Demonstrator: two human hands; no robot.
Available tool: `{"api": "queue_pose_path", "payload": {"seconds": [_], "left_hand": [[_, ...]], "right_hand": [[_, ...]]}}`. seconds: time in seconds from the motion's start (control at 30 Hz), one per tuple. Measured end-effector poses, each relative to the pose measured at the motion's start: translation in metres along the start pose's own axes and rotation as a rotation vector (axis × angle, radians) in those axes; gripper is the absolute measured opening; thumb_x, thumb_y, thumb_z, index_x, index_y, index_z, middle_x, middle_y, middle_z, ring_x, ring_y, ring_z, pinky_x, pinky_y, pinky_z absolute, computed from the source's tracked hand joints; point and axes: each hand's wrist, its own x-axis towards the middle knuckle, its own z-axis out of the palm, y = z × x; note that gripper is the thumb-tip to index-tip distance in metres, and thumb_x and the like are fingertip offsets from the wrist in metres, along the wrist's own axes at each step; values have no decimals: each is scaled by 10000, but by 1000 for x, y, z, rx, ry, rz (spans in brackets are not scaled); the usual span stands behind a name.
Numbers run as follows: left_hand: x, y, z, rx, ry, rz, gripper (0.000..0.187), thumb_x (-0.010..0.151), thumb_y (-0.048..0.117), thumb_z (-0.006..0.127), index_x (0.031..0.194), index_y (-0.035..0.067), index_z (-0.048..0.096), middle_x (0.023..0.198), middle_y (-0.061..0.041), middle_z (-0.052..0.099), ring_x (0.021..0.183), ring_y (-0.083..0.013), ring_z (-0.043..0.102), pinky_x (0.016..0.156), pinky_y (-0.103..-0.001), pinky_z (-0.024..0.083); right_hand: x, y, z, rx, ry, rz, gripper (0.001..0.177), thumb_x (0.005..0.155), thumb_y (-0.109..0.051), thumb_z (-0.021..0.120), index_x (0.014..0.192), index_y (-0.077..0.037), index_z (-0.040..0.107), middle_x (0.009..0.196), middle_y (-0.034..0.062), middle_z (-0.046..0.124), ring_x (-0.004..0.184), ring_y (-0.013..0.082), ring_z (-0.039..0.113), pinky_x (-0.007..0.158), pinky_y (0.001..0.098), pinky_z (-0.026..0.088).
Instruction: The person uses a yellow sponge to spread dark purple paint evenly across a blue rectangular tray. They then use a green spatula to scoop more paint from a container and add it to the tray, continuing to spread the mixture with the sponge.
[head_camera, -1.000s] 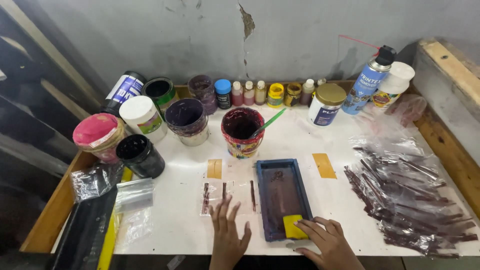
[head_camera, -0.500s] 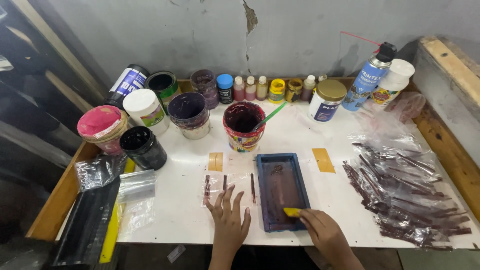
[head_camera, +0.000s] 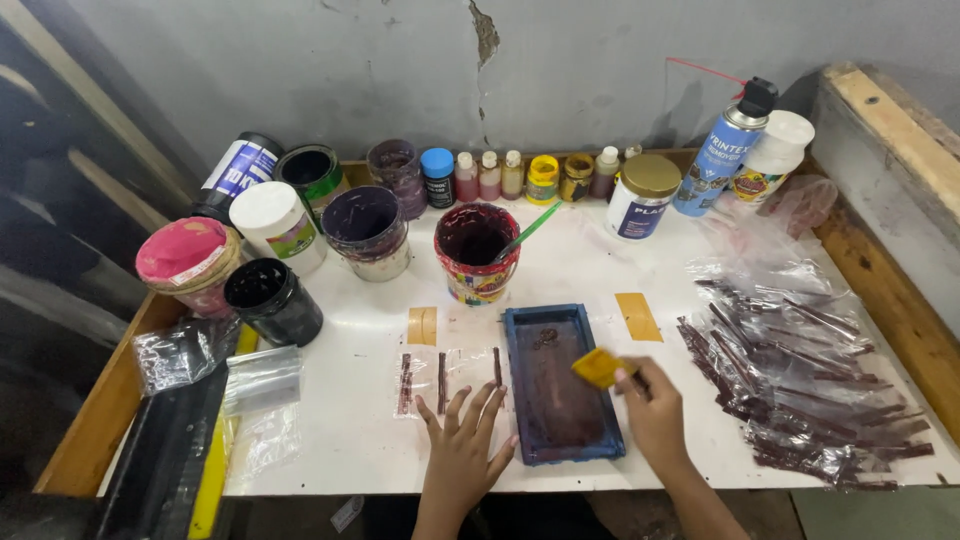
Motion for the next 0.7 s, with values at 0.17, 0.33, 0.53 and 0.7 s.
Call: {"api": "queue_pose_path", "payload": {"seconds": [0.17,0.33,0.53,0.7], "left_hand": [[9,2,0,15,29,4,715,969,628,487,1574,256,406,1533,74,481,1414,-213,395,1123,-806,54],[30,10,6,-46,19,-36,742,952,654,483,1556,227,433,1562,43,468,1473,-215,331,1135,-792,-43],[38,11,11,-73,-56,-34,755,887,614,526,1534,230,461,1533,92,505,1370,-223,436,1020,-887,-34],[41,12,8,-59,-28,-20,725,842,560,555,1482,221,528,1546,107,501,1439,-177,399,1027,-891,-42]], "right_hand": [[66,11,21,863,126,95,231,1023,-102,580,1205,40,574,1128,163,588,868,220,546,739,309,482],[68,-18,27,569,57,23,292,1045,-189,513,1266,-6,571,1102,138,615,872,213,590,774,322,537],[69,8,42,383,32,-19,205,1040,-215,524,1167,-68,590,994,84,659,884,179,638,809,302,502],[65,10,48,189,-60,-56,262,1040,-293,500,1174,-88,591,899,71,699,803,161,683,738,289,534]]}}
